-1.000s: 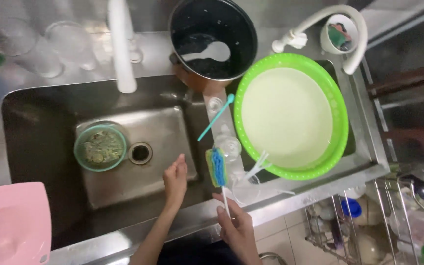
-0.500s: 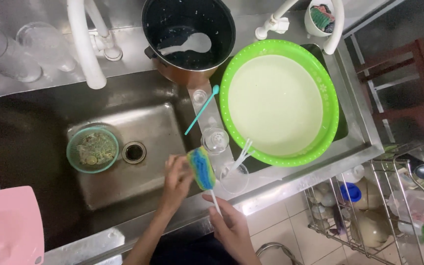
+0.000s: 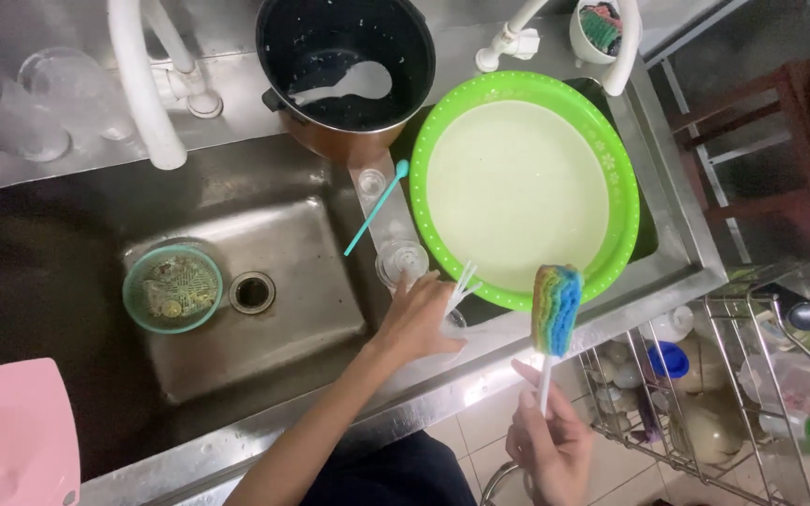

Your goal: Hand-washing plastic cups and a small tray using a dish brush in a sink.

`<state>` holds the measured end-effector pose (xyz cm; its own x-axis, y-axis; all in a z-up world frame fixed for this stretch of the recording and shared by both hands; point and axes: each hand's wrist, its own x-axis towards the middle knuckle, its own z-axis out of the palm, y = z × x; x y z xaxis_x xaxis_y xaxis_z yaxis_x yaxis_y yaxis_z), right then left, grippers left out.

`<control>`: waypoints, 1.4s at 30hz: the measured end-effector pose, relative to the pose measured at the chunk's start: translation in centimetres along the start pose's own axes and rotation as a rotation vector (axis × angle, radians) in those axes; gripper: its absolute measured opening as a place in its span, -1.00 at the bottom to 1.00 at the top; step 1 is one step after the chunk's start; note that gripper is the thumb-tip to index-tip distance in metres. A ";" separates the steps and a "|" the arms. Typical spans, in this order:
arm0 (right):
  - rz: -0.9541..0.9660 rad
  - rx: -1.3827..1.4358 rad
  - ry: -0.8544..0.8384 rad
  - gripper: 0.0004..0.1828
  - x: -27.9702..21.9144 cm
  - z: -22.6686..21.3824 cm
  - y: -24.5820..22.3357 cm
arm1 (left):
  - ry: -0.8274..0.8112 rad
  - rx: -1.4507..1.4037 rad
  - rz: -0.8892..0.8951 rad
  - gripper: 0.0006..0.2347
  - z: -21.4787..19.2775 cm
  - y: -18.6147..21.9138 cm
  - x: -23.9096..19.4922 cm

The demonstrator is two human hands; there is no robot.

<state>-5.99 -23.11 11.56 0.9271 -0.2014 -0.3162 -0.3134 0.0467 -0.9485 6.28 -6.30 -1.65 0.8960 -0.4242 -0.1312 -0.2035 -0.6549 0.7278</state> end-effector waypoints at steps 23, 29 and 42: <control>-0.015 -0.092 0.055 -0.56 0.9 0.2 0.3 | 0.194 -0.607 -0.024 -0.78 1.9 -2.8 -3.4; -0.083 -0.235 -0.134 -0.55 1.8 0.0 -0.2 | 0.281 -0.547 -0.366 -0.72 1.6 -4.2 -9.5; -0.407 -1.289 -0.638 -0.50 5.7 10.8 6.2 | 0.858 -0.095 -0.162 -0.38 0.1 -8.2 -15.7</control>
<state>-0.44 -13.43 3.68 0.8181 0.4782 -0.3195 0.3354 -0.8480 -0.4104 -6.15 5.65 -5.61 0.9063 0.3109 0.2862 -0.0490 -0.5955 0.8019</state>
